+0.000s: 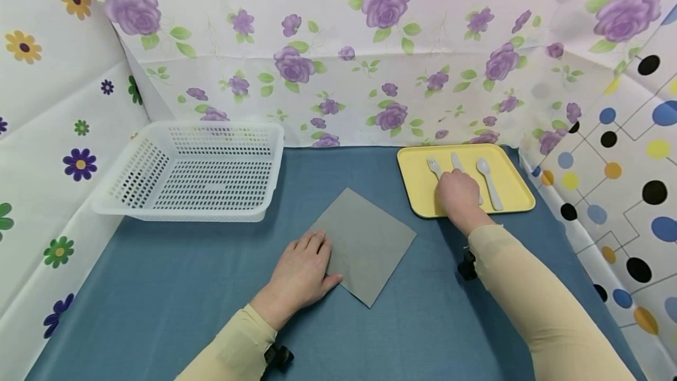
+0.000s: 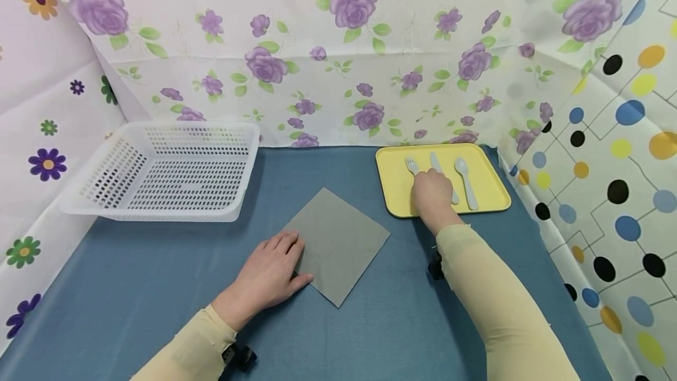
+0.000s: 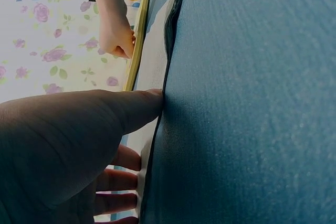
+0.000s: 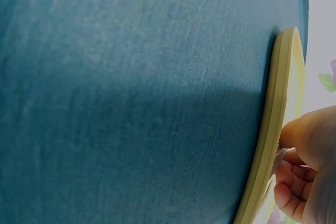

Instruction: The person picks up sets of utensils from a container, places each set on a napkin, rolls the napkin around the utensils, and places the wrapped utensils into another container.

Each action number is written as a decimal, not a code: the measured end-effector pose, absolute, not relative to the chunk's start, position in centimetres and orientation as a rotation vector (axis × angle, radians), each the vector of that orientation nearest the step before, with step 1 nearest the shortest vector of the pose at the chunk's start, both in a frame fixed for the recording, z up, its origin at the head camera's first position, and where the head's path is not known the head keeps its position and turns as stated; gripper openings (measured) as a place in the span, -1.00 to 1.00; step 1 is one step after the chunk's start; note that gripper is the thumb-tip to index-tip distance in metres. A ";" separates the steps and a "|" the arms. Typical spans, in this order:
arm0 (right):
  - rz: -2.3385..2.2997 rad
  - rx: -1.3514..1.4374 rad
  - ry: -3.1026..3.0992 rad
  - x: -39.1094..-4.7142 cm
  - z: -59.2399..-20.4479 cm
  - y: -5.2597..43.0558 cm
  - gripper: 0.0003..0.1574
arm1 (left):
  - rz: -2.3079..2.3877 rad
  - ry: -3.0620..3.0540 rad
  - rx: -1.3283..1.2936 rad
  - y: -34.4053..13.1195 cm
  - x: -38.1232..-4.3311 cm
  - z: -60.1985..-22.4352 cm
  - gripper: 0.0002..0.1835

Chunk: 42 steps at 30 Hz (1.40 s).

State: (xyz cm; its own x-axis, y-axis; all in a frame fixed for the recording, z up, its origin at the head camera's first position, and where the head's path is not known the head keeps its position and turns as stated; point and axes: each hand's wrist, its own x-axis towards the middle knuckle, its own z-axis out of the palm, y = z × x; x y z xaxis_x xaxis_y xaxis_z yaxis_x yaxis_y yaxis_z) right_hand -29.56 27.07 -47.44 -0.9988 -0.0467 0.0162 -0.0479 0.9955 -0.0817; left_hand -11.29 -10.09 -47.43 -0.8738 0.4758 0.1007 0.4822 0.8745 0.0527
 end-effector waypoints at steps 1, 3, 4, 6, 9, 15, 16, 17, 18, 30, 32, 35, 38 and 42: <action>0.133 0.070 -3.125 -29.6 -47.5 27.1 -0.67 | -0.116 -2.958 -0.760 -10.1 -11.3 -47.4 -0.20; 0.147 0.062 -3.129 -29.5 -47.6 27.2 -0.65 | -0.114 -2.955 -0.762 -10.1 -11.2 -47.4 -0.21; 0.159 0.060 -3.129 -29.5 -47.7 27.3 -0.64 | -0.114 -2.955 -0.764 -10.1 -11.2 -47.4 -0.21; 0.173 0.069 -3.117 -29.4 -47.9 27.3 -0.63 | -0.113 -2.955 -0.764 -10.1 -11.2 -47.5 -0.21; 0.188 0.095 -3.075 -29.2 -48.0 27.3 -0.63 | -0.116 -2.958 -0.758 -10.2 -11.1 -47.5 -0.22; 0.199 0.136 -2.987 -28.8 -47.9 27.1 -0.66 | -0.116 -2.962 -0.754 -10.2 -11.2 -47.4 -0.22; 0.204 0.141 -2.978 -28.7 -47.9 27.1 -0.67 | -0.116 -2.962 -0.755 -10.2 -11.2 -47.4 -0.22; 0.207 0.144 -2.968 -28.6 -47.8 27.0 -0.67 | -0.117 -2.959 -0.756 -10.2 -11.2 -47.4 -0.22; 0.212 0.149 -2.957 -28.6 -47.8 27.0 -0.67 | -0.117 -2.958 -0.758 -10.2 -11.3 -47.4 -0.22; 0.251 0.237 -2.843 -27.7 -47.0 25.5 -0.66 | -0.117 -2.995 -0.751 -10.1 -11.5 -47.4 -0.22; 0.255 0.243 -2.829 -27.6 -46.8 25.3 -0.68 | -0.120 -2.991 -0.754 -10.1 -11.5 -47.4 -0.22; 0.261 0.250 -2.826 -27.3 -46.5 24.8 -0.70 | -0.122 -2.973 -0.761 -10.1 -11.5 -47.4 -0.23; 0.266 0.268 -2.830 -27.1 -46.3 24.4 -0.70 | -0.130 -2.952 -0.768 -10.1 -11.4 -47.4 -0.23; 0.268 0.295 -2.818 -26.7 -46.2 23.8 -0.67 | -0.130 -2.949 -0.770 -10.1 -11.4 -47.6 -0.22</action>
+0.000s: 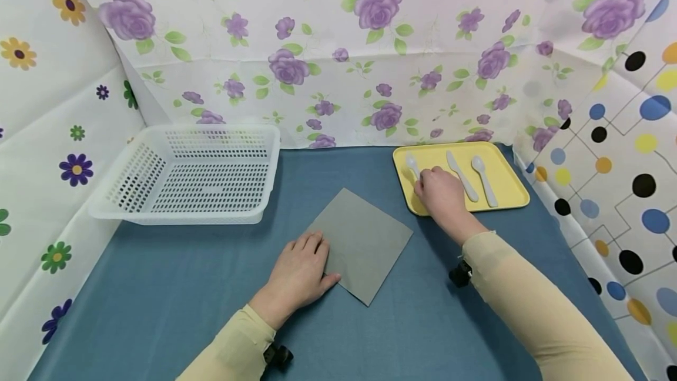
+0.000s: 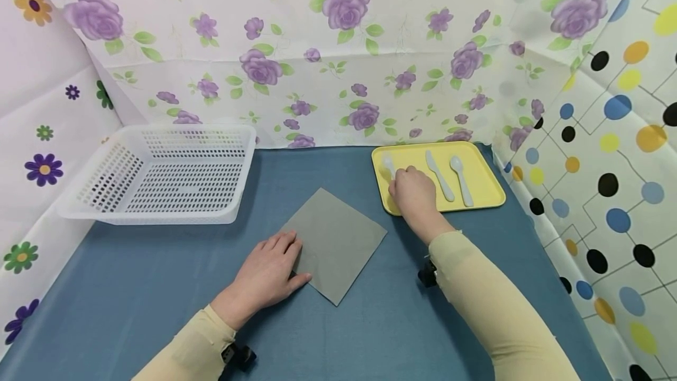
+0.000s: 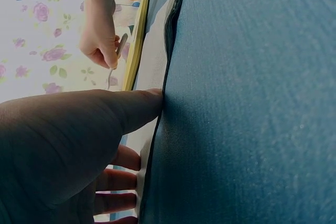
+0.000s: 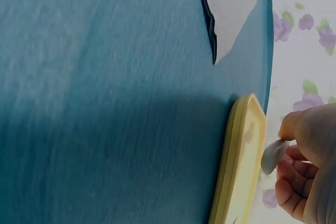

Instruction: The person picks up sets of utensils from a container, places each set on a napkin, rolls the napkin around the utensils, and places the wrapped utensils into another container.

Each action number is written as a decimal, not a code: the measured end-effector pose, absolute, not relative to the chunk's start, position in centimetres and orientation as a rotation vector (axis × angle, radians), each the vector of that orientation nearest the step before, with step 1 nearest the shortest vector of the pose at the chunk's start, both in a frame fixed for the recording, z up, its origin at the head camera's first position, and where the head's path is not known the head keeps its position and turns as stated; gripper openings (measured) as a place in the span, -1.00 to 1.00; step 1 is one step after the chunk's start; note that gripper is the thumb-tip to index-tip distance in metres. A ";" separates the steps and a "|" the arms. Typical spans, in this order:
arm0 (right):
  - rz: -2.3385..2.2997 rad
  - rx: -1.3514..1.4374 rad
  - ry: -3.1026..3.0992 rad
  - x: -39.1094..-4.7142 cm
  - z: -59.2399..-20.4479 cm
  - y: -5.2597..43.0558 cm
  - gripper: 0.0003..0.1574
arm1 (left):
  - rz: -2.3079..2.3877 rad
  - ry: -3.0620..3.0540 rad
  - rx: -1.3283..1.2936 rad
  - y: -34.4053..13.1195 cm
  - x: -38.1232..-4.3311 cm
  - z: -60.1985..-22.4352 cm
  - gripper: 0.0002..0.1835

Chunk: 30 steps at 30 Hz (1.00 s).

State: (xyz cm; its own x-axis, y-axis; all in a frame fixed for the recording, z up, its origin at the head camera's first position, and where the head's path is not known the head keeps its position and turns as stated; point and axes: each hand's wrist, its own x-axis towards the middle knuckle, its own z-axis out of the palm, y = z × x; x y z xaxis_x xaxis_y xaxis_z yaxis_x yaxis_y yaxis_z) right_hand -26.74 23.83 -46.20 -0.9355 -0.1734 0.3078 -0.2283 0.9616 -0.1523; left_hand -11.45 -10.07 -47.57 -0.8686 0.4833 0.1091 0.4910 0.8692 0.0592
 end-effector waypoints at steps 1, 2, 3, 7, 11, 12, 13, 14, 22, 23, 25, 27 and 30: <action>0.268 0.303 -2.814 -26.7 -46.2 23.7 -0.66 | -0.129 -2.950 -0.769 -10.1 -11.5 -47.6 -0.22; 0.271 0.309 -2.813 -26.6 -46.2 23.5 -0.64 | -0.130 -2.952 -0.768 -10.1 -11.5 -47.7 -0.22; 0.273 0.314 -2.811 -26.5 -46.2 23.4 -0.63 | -0.128 -2.955 -0.767 -10.0 -11.5 -47.7 -0.21; 0.285 0.334 -2.819 -26.2 -46.1 22.9 -0.64 | -0.135 -2.955 -0.765 -10.0 -11.5 -47.7 -0.21; 0.307 0.336 -2.831 -25.9 -46.0 22.5 -0.72 | -0.141 -2.952 -0.763 -10.0 -11.5 -47.6 -0.21; 0.314 0.334 -2.834 -25.8 -45.9 22.3 -0.74 | -0.141 -2.952 -0.762 -10.0 -11.5 -47.6 -0.21; 0.320 0.336 -2.837 -25.7 -45.9 22.2 -0.77 | -0.140 -2.953 -0.762 -10.0 -11.5 -47.7 -0.21; 0.324 0.337 -2.839 -25.6 -45.8 22.0 -0.79 | -0.138 -2.955 -0.761 -10.0 -11.5 -47.7 -0.22; 0.358 0.366 -2.851 -24.6 -45.2 20.5 -0.76 | -0.133 -2.954 -0.760 -10.0 -11.4 -47.7 -0.22; 0.360 0.373 -2.853 -24.5 -45.1 20.3 -0.76 | -0.135 -2.954 -0.760 -10.0 -11.4 -47.6 -0.22; 0.364 0.385 -2.856 -24.3 -45.1 19.9 -0.77 | -0.136 -2.953 -0.760 -10.0 -11.4 -47.6 -0.21; 0.373 0.394 -2.859 -24.1 -45.1 19.5 -0.79 | -0.131 -2.953 -0.760 -10.0 -11.4 -47.6 -0.21; 0.387 0.397 -2.858 -23.8 -45.0 19.1 -0.80 | -0.133 -2.951 -0.760 -10.0 -11.4 -47.6 -0.21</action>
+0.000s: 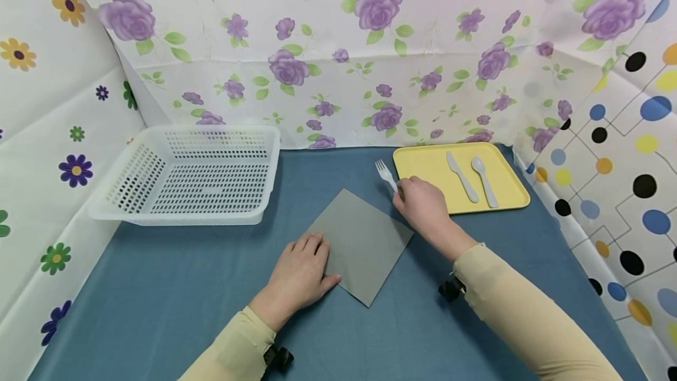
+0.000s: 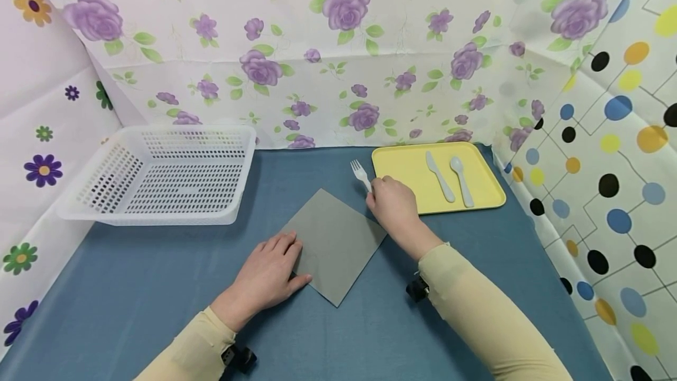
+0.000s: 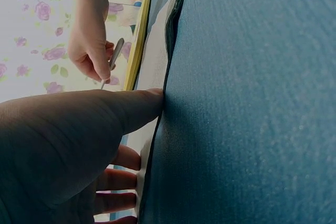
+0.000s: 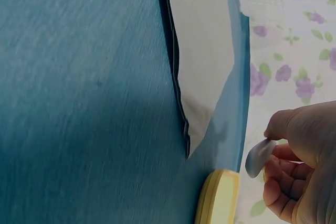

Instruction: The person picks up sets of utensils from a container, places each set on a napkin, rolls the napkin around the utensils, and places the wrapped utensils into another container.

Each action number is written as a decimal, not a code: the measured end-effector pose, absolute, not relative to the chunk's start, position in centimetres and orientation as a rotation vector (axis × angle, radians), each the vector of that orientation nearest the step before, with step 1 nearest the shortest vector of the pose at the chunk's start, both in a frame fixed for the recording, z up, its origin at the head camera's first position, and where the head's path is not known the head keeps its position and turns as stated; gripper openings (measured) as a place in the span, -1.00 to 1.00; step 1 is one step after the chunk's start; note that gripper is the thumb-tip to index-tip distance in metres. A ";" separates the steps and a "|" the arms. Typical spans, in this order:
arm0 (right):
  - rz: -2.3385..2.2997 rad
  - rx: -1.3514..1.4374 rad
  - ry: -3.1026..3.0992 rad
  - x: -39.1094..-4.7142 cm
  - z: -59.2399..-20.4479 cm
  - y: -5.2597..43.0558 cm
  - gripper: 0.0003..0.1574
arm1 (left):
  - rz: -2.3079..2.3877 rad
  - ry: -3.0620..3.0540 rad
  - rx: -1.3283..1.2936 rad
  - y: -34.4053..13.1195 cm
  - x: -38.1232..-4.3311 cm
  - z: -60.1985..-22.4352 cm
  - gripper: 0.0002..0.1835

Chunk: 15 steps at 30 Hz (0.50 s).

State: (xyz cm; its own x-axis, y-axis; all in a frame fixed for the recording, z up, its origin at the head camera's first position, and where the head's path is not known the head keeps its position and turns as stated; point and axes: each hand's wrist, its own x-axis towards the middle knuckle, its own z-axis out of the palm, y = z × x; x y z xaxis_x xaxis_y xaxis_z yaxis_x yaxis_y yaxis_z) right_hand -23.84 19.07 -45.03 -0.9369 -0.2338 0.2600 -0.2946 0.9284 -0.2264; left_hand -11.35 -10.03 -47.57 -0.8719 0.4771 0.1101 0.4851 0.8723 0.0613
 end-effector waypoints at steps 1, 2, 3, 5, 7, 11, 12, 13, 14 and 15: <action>0.391 0.399 -2.858 -23.7 -45.0 18.9 -0.80 | -0.134 -2.953 -0.760 -10.0 -11.3 -47.5 -0.22; 0.394 0.403 -2.857 -23.6 -45.0 18.8 -0.79 | -0.141 -2.951 -0.761 -10.0 -11.3 -47.5 -0.22; 0.395 0.407 -2.856 -23.5 -44.9 18.6 -0.79 | -0.144 -2.954 -0.760 -10.0 -11.3 -47.5 -0.22; 0.398 0.423 -2.853 -23.3 -44.9 18.3 -0.78 | -0.152 -2.957 -0.759 -10.0 -11.2 -47.5 -0.22; 0.398 0.446 -2.847 -23.0 -44.8 17.9 -0.78 | -0.157 -2.957 -0.758 -10.0 -11.2 -47.5 -0.23; 0.394 0.492 -2.834 -22.6 -44.8 17.1 -0.79 | -0.152 -2.958 -0.753 -10.0 -11.2 -47.5 -0.23; 0.391 0.502 -2.833 -22.5 -44.7 16.9 -0.80 | -0.150 -2.958 -0.752 -10.0 -11.2 -47.5 -0.22; 0.391 0.510 -2.833 -22.4 -44.7 16.7 -0.80 | -0.149 -2.959 -0.751 -10.0 -11.2 -47.5 -0.22; 0.389 0.516 -2.836 -22.3 -44.6 16.6 -0.80 | -0.149 -2.959 -0.749 -10.0 -11.3 -47.5 -0.22; 0.387 0.521 -2.838 -22.2 -44.6 16.4 -0.80 | -0.148 -2.959 -0.748 -10.0 -11.3 -47.5 -0.22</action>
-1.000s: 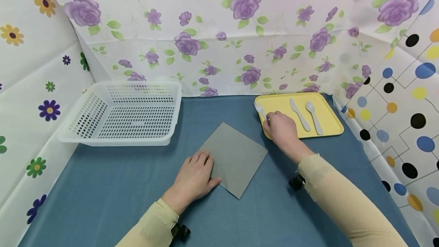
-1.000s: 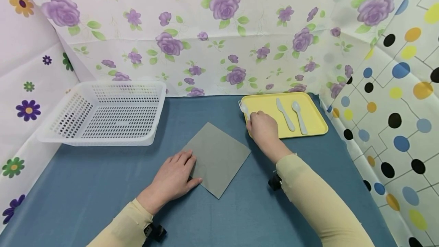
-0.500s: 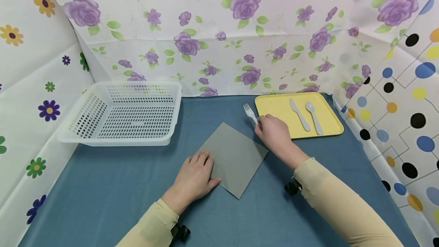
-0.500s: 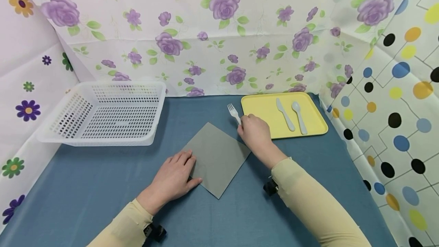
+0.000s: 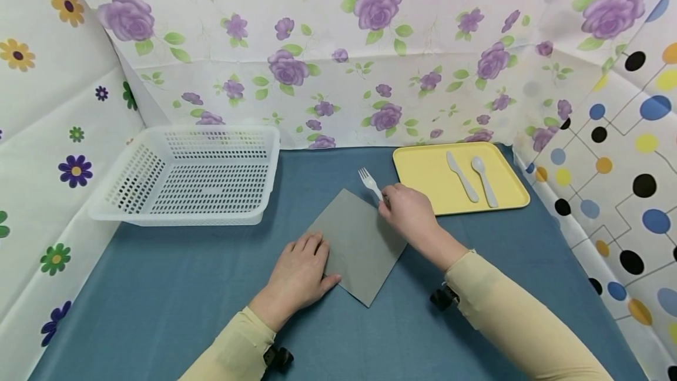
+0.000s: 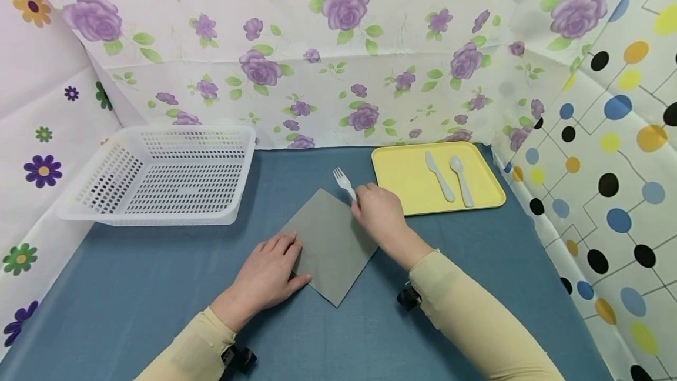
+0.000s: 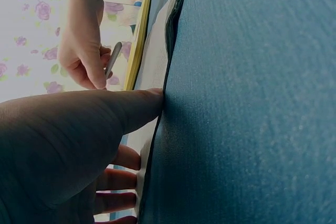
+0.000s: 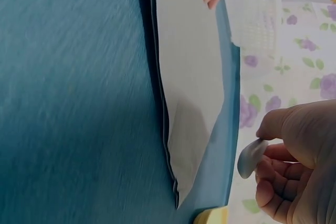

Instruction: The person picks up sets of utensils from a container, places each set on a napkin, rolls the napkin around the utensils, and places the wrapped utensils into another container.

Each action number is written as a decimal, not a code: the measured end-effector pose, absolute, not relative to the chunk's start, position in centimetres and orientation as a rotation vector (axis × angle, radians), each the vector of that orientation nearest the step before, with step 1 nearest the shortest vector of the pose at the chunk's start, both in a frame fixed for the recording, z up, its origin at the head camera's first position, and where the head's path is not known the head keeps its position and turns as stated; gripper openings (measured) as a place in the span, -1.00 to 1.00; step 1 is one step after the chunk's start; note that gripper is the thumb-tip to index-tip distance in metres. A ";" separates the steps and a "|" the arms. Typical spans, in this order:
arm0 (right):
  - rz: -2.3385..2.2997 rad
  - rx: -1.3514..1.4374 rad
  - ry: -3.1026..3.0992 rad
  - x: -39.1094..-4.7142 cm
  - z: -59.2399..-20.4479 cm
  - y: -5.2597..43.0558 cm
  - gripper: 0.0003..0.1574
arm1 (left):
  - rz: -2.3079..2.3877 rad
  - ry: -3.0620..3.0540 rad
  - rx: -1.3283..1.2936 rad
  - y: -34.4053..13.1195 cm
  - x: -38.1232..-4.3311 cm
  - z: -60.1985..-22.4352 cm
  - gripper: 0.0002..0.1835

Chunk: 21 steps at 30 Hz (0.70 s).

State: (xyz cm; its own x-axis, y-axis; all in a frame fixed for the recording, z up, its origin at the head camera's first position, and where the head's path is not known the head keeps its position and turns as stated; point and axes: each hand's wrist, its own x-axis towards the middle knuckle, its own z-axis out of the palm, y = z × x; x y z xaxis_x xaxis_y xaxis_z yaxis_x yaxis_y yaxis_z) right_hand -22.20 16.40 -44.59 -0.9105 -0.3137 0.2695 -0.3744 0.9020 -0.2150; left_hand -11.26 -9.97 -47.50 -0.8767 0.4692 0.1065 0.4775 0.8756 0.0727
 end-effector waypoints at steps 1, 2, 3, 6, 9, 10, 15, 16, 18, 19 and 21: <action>0.386 0.525 -2.840 -22.1 -44.6 16.3 -0.80 | -0.148 -2.959 -0.747 -9.9 -11.3 -47.5 -0.22; 0.385 0.528 -2.841 -22.1 -44.5 16.2 -0.80 | -0.149 -2.959 -0.746 -9.9 -11.3 -47.5 -0.22; 0.387 0.529 -2.845 -22.0 -44.5 16.1 -0.80 | -0.149 -2.959 -0.745 -9.9 -11.3 -47.5 -0.22; 0.394 0.525 -2.848 -21.8 -44.5 15.8 -0.80 | -0.145 -2.958 -0.746 -9.9 -11.2 -47.4 -0.22; 0.403 0.519 -2.860 -21.6 -44.6 15.6 -0.80 | -0.141 -2.958 -0.746 -9.9 -11.2 -47.4 -0.22; 0.403 0.519 -2.863 -21.5 -44.7 15.5 -0.80 | -0.139 -2.957 -0.747 -9.9 -11.2 -47.4 -0.22; 0.379 0.535 -2.889 -21.2 -45.0 15.1 -0.81 | -0.126 -2.945 -0.749 -9.9 -11.2 -47.4 -0.22; 0.367 0.541 -2.891 -21.1 -45.0 15.0 -0.82 | -0.122 -2.945 -0.748 -9.9 -11.2 -47.3 -0.22; 0.344 0.555 -2.897 -20.9 -45.2 14.7 -0.83 | -0.122 -2.946 -0.746 -9.9 -11.2 -47.3 -0.22; 0.332 0.561 -2.898 -20.8 -45.3 14.6 -0.85 | -0.123 -2.946 -0.745 -9.9 -11.2 -47.4 -0.22; 0.311 0.575 -2.898 -20.7 -45.4 14.4 -0.86 | -0.122 -2.949 -0.742 -9.9 -11.3 -47.4 -0.22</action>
State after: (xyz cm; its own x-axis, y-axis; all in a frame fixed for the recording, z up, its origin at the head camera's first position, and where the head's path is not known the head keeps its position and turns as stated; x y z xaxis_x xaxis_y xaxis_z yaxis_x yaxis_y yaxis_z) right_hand -20.68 14.40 -45.44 -0.9109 -0.3573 0.2062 -0.3930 0.9037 -0.1701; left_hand -11.26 -9.91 -47.40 -0.8767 0.4673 0.1143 0.4751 0.8783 0.0535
